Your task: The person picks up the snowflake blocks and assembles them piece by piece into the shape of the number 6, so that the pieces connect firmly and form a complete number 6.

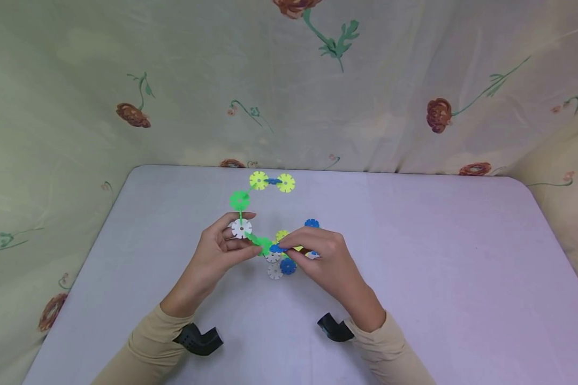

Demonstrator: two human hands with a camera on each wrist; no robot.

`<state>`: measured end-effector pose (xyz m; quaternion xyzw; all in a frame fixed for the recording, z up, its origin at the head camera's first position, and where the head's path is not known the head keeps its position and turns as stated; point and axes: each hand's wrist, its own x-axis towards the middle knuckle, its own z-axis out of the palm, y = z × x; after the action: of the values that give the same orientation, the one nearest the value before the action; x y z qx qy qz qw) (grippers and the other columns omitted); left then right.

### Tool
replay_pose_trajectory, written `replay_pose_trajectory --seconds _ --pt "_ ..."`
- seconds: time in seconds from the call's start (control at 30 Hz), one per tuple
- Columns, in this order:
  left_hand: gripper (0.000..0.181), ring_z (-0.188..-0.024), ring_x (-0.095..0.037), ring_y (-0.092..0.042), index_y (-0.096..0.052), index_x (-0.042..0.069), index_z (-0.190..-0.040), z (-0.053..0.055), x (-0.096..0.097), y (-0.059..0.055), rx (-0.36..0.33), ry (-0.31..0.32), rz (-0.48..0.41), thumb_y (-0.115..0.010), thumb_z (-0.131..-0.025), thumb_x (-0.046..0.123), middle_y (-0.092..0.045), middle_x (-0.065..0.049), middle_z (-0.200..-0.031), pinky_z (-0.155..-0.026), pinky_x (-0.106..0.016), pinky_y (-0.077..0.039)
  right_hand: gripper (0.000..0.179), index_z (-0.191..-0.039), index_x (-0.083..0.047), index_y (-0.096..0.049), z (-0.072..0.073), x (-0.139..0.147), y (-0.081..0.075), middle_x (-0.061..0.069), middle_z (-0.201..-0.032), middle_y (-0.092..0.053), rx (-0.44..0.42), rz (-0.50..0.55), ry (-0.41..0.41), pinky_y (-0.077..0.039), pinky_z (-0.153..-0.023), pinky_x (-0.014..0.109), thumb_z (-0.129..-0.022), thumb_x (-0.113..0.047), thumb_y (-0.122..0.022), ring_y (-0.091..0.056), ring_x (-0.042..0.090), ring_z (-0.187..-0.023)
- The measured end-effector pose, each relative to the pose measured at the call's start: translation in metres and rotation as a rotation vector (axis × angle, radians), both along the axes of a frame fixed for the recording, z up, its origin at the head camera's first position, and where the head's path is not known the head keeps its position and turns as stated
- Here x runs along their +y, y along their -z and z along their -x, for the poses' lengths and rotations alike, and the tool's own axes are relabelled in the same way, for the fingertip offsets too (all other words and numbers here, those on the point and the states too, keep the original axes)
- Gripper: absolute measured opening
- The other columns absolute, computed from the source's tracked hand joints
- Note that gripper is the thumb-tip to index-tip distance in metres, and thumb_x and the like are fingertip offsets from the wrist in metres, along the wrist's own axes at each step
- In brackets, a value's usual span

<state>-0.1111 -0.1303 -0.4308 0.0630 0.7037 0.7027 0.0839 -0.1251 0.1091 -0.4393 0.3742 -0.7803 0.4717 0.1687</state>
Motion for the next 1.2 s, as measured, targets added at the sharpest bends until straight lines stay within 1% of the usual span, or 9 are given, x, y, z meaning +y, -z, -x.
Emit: replay_pose_trajectory --seconds 0.13,0.2,0.27,0.53,0.77,0.93,1.07,1.2 --pt "0.061 -0.083 -0.013 -0.075 -0.056 0.01 -0.14 0.001 0.0 0.001 -0.003 0.008 -0.004 -0.08 -0.085 -0.002 -0.076 -0.014 -0.103 -0.077 -0.025 -0.061 0.033 -0.097 -0.006 -0.08 0.0 0.0 0.002 0.01 -0.094 -0.081 -0.05 0.025 0.006 -0.06 -0.07 0.015 -0.074 0.016 -0.083 -0.077 0.017 -0.082" --pt "0.061 -0.083 -0.013 -0.075 -0.056 0.009 -0.14 0.002 0.0 0.002 -0.006 0.013 -0.01 -0.081 -0.085 -0.002 -0.076 -0.015 -0.104 -0.077 -0.025 -0.062 0.033 -0.098 -0.006 -0.08 0.001 0.001 0.003 0.011 -0.094 -0.081 -0.078 0.037 0.008 -0.06 -0.069 0.016 -0.074 0.016 -0.083 -0.078 0.016 -0.083" --pt "0.061 -0.083 -0.013 -0.075 -0.056 0.008 -0.14 0.002 0.0 0.002 -0.009 0.015 -0.016 -0.08 -0.085 -0.002 -0.076 -0.015 -0.104 -0.077 -0.025 -0.062 0.033 -0.098 -0.006 -0.08 0.001 0.001 0.004 0.011 -0.094 -0.081 -0.087 0.04 0.01 -0.06 -0.069 0.016 -0.073 0.016 -0.083 -0.078 0.015 -0.084" --pt "0.06 -0.083 -0.012 -0.074 -0.056 0.007 -0.139 0.002 0.0 0.0 -0.015 0.016 -0.031 -0.08 -0.085 -0.003 -0.076 -0.01 -0.102 -0.077 -0.025 -0.062 0.032 -0.096 -0.006 -0.081 0.002 0.001 0.004 0.009 -0.093 -0.081 -0.075 0.035 0.013 -0.06 -0.068 0.015 -0.073 0.016 -0.084 -0.077 0.015 -0.081" --pt "0.06 -0.083 -0.013 -0.074 -0.056 0.004 -0.139 0.001 0.0 0.0 -0.01 0.028 -0.045 -0.079 -0.085 -0.006 -0.076 -0.01 -0.101 -0.077 -0.025 -0.062 0.031 -0.097 -0.005 -0.081 -0.001 -0.002 0.001 0.008 -0.094 -0.081 -0.048 0.004 0.002 -0.059 -0.071 0.014 -0.073 0.015 -0.084 -0.077 0.019 -0.081" --pt "0.06 -0.081 -0.014 -0.073 -0.057 0.005 -0.138 0.001 -0.001 0.0 -0.011 0.029 -0.037 -0.081 -0.083 -0.005 -0.076 -0.005 -0.095 -0.076 -0.025 -0.062 0.034 -0.097 -0.003 -0.081 -0.002 -0.004 0.002 0.009 -0.093 -0.081 -0.018 -0.011 -0.005 -0.06 -0.073 0.015 -0.071 0.018 -0.084 -0.077 0.02 -0.08" --pt "0.059 -0.078 -0.014 -0.073 -0.059 0.006 -0.136 0.0 -0.002 -0.003 -0.023 0.041 -0.041 -0.081 -0.082 -0.005 -0.075 0.001 -0.088 -0.075 -0.026 -0.062 0.033 -0.097 -0.004 -0.081 -0.002 -0.007 0.006 0.009 -0.094 -0.081 -0.049 0.004 -0.034 -0.06 -0.074 0.015 -0.073 0.018 -0.082 -0.078 0.021 -0.082" --pt "0.058 -0.078 -0.014 -0.073 -0.059 0.007 -0.135 0.0 -0.002 -0.004 -0.022 0.039 -0.039 -0.081 -0.083 -0.005 -0.075 0.001 -0.088 -0.074 -0.026 -0.062 0.032 -0.098 -0.004 -0.08 -0.004 -0.01 0.008 0.01 -0.094 -0.08 -0.069 0.031 -0.035 -0.061 -0.076 0.016 -0.075 0.019 -0.081 -0.077 0.023 -0.083"
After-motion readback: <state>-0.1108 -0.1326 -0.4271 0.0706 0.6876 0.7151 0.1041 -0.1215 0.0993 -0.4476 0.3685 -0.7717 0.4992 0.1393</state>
